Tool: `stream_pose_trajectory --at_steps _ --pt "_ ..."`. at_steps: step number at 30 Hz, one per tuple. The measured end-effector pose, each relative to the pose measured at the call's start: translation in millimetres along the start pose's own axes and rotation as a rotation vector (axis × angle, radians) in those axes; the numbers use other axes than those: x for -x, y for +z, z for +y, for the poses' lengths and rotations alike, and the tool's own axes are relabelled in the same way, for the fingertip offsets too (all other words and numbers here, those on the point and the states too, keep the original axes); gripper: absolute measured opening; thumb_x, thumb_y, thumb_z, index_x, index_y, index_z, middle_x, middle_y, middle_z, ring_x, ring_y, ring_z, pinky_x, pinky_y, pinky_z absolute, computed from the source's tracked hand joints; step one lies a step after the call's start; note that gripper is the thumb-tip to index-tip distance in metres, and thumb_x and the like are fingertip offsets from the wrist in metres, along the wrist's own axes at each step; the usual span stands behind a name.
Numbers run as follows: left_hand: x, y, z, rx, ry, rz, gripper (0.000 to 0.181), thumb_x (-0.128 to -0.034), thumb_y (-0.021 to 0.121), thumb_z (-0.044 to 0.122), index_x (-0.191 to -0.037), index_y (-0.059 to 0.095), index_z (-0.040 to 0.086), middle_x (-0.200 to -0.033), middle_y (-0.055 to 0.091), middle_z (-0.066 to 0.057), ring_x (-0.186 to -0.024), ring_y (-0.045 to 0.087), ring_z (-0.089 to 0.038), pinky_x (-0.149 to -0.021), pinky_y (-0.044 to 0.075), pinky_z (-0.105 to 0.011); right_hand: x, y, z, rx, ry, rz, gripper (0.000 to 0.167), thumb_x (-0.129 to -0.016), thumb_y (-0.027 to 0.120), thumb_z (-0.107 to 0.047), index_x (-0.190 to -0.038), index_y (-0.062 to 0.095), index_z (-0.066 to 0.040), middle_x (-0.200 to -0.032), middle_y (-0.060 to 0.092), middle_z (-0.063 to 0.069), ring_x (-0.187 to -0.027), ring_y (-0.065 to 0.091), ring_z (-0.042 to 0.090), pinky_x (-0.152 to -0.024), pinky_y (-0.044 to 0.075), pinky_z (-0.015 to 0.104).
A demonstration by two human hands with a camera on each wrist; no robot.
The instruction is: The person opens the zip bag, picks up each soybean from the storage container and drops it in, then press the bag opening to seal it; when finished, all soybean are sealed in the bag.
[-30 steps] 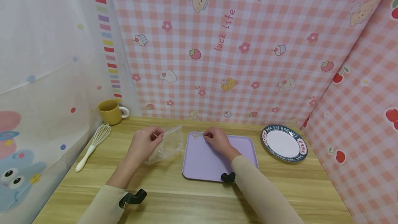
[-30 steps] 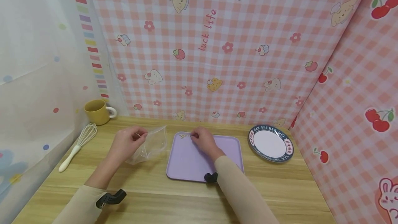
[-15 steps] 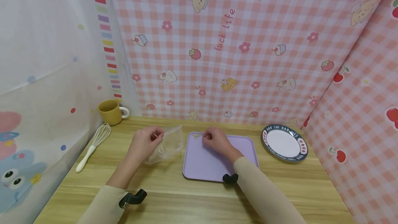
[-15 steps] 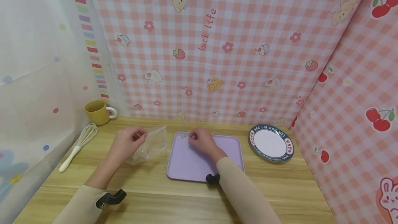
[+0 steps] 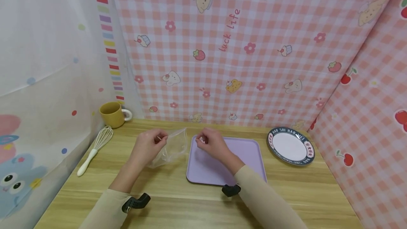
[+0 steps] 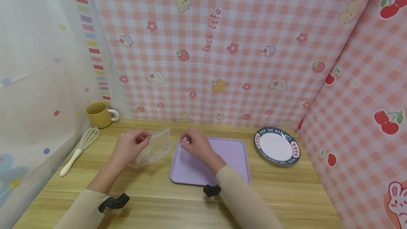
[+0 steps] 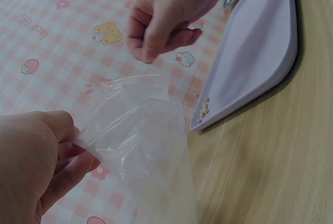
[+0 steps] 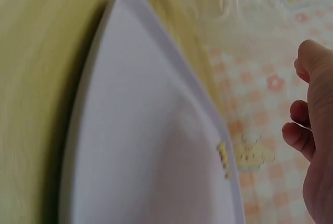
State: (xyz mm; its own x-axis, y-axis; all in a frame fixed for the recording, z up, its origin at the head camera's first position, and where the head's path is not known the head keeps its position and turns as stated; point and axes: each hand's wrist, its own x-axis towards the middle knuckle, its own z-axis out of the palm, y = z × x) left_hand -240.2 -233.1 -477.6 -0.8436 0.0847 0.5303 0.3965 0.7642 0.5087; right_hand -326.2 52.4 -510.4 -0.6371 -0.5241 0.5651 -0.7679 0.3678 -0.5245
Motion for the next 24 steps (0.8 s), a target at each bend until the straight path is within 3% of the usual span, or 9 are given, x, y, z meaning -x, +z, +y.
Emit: stream_pose_trajectory --at_steps 12,24 --pt "0.7 2.6 -2.5 0.007 0.003 0.006 0.008 -0.0954 0.082 0.002 -0.101 0.080 0.008 -0.091 0.079 -0.005 -0.076 0.075 -0.018 -0.070 0.064 -0.043 -9.0 23 -39 -0.070 -0.018 -0.015 0.002 -0.097 0.078 -0.004 -0.098 0.076 -0.004 -0.082 0.057 0.001 -0.071 0.052 0.009 -0.062 0.048 0.022" --pt "0.8 3.9 -4.0 0.009 0.016 0.020 0.006 -0.0961 0.081 0.003 -0.100 0.080 0.008 -0.090 0.079 -0.005 -0.074 0.075 -0.018 -0.068 0.064 -0.041 -17.5 38 -57 -0.071 -0.049 -0.011 0.002 -0.098 0.080 -0.003 -0.099 0.078 -0.005 -0.082 0.057 0.001 -0.070 0.053 0.006 -0.062 0.047 0.019"
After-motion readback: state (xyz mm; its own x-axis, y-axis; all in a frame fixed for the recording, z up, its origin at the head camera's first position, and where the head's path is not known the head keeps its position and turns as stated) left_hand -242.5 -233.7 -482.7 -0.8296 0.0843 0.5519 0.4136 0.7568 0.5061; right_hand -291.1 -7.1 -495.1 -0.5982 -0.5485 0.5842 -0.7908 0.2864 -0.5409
